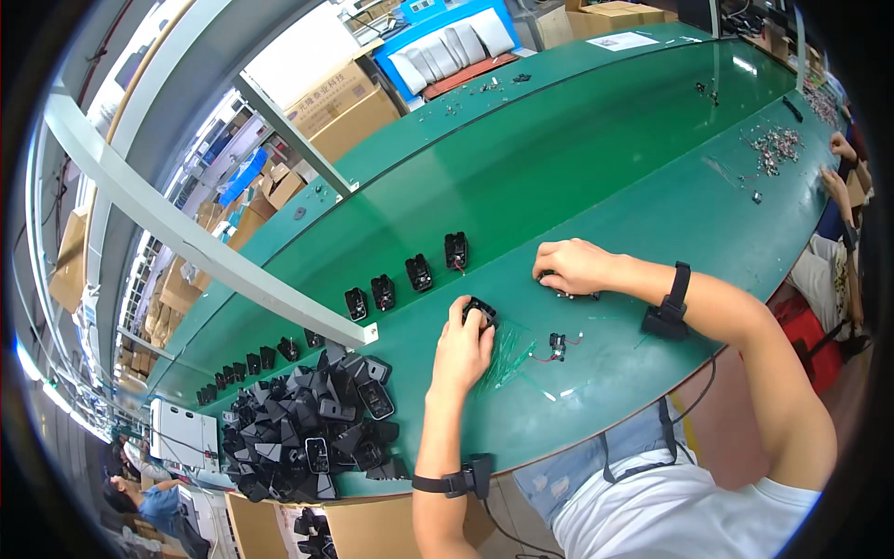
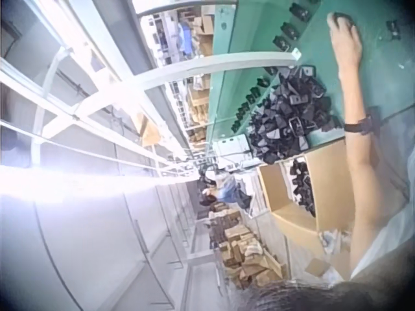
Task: The person assembles small black electronic devices at a green workbench in a factory setting. They pick up black plastic housings and small circuit boards, insert the boards into the housings, and place the completed units in a row on the table. The process is repetitive, involving handling components one at a time.
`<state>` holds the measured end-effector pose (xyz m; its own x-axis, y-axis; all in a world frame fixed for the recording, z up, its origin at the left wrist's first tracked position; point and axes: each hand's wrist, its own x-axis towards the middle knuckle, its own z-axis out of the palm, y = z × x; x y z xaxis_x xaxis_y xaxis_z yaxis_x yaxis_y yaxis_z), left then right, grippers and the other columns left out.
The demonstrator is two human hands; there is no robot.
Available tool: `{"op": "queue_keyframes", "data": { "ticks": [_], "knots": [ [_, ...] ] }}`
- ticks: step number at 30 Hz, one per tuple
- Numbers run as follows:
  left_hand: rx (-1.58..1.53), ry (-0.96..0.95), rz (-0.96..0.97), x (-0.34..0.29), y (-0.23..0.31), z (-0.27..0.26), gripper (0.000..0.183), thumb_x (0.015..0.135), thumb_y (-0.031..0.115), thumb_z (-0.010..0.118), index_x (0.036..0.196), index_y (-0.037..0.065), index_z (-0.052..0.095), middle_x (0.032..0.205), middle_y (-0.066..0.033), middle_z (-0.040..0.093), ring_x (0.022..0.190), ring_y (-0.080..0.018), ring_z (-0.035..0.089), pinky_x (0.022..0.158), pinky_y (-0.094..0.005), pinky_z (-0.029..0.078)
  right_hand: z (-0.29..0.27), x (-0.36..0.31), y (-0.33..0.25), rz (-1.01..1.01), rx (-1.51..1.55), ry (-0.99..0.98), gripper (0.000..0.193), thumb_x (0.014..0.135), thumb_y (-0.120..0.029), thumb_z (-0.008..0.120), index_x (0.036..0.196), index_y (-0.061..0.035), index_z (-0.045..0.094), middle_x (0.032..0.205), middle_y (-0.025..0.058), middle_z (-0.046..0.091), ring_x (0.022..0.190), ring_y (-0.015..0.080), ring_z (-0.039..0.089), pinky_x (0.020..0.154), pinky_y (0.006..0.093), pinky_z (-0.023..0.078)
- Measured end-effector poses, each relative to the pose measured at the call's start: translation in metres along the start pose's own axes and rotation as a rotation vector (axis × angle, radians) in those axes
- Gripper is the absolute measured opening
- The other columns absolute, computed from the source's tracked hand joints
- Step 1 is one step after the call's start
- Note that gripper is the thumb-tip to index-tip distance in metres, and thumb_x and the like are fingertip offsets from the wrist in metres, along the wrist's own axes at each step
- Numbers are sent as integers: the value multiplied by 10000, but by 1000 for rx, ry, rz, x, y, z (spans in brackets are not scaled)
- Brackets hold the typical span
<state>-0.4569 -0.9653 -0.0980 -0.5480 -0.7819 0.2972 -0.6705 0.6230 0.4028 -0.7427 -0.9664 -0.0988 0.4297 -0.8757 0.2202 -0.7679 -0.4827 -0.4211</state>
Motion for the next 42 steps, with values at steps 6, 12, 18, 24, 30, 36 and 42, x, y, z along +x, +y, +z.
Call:
{"op": "queue_keyframes", "data": {
  "ticks": [6,12,18,24,30,36,42],
  "knots": [
    [-3,57,-78,12,14,14,396,753,216,831,849,30,495,1275,-205,556,947,-392,642,764,-458,558,-4,-16,-10,307,981,71,228,1018,-123,494,1191,-59,629,1011,82,688,783,113,666,704,283,545],
    [-420,206,-209,28,7,10,265,743,21,722,877,49,495,1225,-139,600,989,-229,653,787,-350,553,1,-31,-11,269,1410,81,240,1028,-129,523,1219,-17,617,1063,85,691,866,130,681,769,272,560],
    [-1104,18,-105,38,29,19,468,746,-100,644,1177,23,506,1304,-147,558,1181,-219,572,1009,-359,477,-5,-42,-16,310,1362,122,194,999,-97,589,1151,4,657,1132,112,705,991,147,678,873,276,546],
    [-1116,-200,-29,28,36,20,599,705,-119,619,1279,17,514,1277,-106,575,1154,-199,581,1024,-347,463,-3,-44,-21,181,1170,276,154,1038,-138,528,1112,-8,564,1079,162,719,1005,175,683,887,317,539],
    [-1102,-107,-131,24,33,34,673,572,-6,561,1243,9,509,1110,-92,586,1047,-187,581,972,-313,461,-10,-51,-43,261,1246,105,135,1039,-126,508,1097,-9,540,867,119,731,832,145,699,776,302,553],
    [-1166,-128,-103,25,39,35,716,559,-11,529,1274,12,504,1071,-100,597,1017,-187,587,956,-306,462,-2,-57,-54,239,1020,38,131,925,-134,702,1027,-77,760,756,21,692,679,75,655,601,242,496],
    [-1145,-203,-51,28,40,37,748,554,13,535,1301,14,509,1071,-92,603,1011,-179,584,939,-302,459,2,-55,-49,-56,610,336,149,844,-67,751,992,-62,764,959,93,693,783,152,681,667,292,554]
  ]
}}
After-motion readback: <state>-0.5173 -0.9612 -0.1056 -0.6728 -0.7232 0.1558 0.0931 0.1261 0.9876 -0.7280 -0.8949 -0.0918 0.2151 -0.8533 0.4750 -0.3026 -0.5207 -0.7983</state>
